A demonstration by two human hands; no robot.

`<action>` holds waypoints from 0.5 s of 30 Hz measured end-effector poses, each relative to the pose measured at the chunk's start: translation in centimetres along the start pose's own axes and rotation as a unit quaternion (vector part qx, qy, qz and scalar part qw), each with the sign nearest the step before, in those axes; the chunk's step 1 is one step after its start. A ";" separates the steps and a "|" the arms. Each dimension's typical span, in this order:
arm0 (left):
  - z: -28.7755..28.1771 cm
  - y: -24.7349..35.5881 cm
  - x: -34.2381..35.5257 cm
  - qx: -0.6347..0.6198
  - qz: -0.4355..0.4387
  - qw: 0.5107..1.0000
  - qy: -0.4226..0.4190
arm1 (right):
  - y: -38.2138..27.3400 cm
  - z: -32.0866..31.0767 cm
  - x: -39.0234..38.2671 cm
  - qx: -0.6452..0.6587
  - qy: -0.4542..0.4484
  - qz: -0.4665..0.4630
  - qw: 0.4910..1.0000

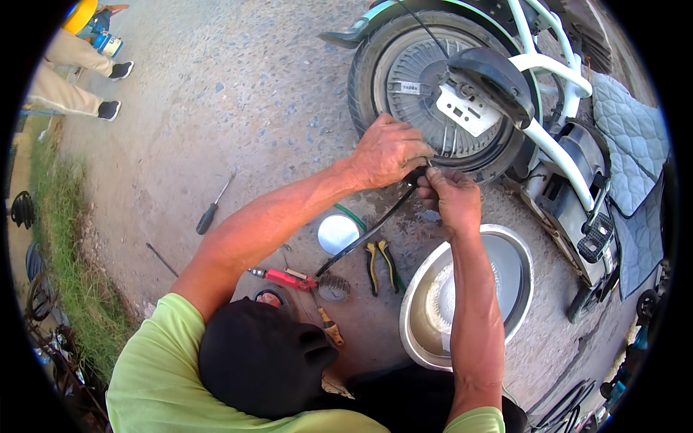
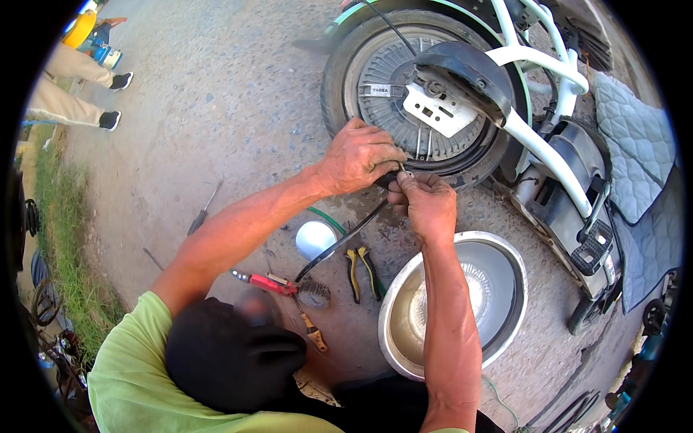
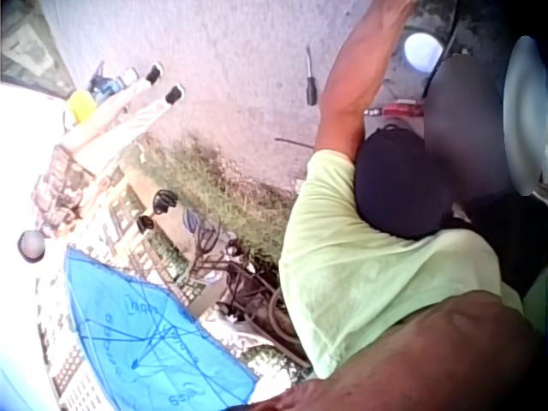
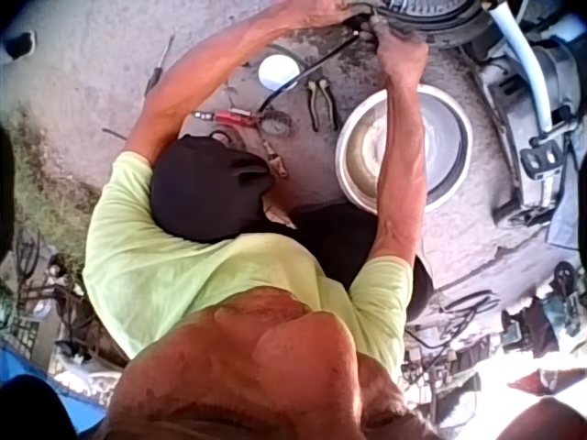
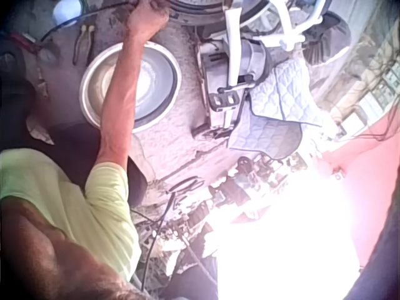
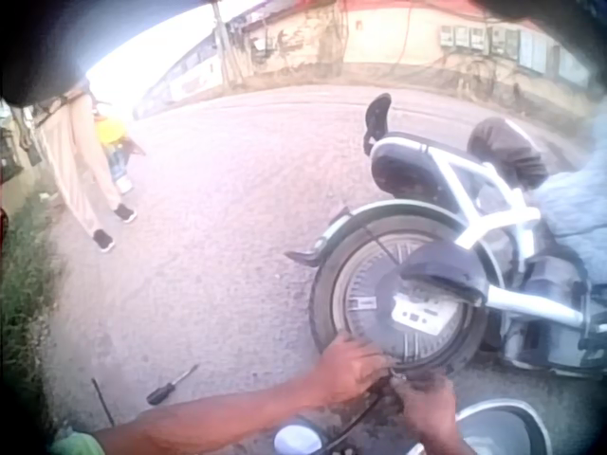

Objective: The person works on the rear tire of a scooter, using pliers to manipulate the tire bead and a screwdriver to adjust components. They also use a pneumatic air gun to inflate the tire and check the pressure.

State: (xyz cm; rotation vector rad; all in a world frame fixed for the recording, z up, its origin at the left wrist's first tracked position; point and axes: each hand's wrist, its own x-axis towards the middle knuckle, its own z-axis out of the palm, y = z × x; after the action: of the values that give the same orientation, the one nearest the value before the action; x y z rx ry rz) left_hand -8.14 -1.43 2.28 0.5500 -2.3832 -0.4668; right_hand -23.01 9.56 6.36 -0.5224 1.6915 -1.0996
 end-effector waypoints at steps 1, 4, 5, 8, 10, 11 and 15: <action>0.1 0.0 0.0 0.002 0.002 1.000 0.001 | 0.2 -0.2 0.3 0.024 -0.018 0.025 0.999; 0.4 0.0 0.0 0.004 0.007 1.000 0.001 | 0.2 -0.5 0.8 0.077 -0.035 0.070 0.994; 0.5 0.0 0.0 0.002 0.008 1.000 0.000 | 0.3 -0.5 0.9 0.091 -0.035 0.081 0.992; 0.5 0.0 0.0 0.007 0.014 1.000 0.005 | 0.6 0.0 0.8 -0.017 -0.007 0.002 1.000; 0.4 0.0 -0.1 0.010 0.014 1.000 0.005 | 1.1 0.1 0.6 -0.303 0.077 -0.233 0.921; 0.3 -0.1 -0.2 0.010 0.010 1.000 0.002 | 1.3 0.3 0.4 -0.431 0.115 -0.341 0.828; 0.2 0.1 0.0 0.005 -0.004 1.000 0.003 | 0.7 0.4 -0.2 -0.451 0.129 -0.354 0.809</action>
State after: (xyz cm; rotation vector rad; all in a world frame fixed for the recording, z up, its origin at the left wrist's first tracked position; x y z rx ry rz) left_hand -8.30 -1.31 2.18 0.5658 -2.3801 -0.4571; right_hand -22.49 9.88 5.81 -1.7932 2.3038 -0.7851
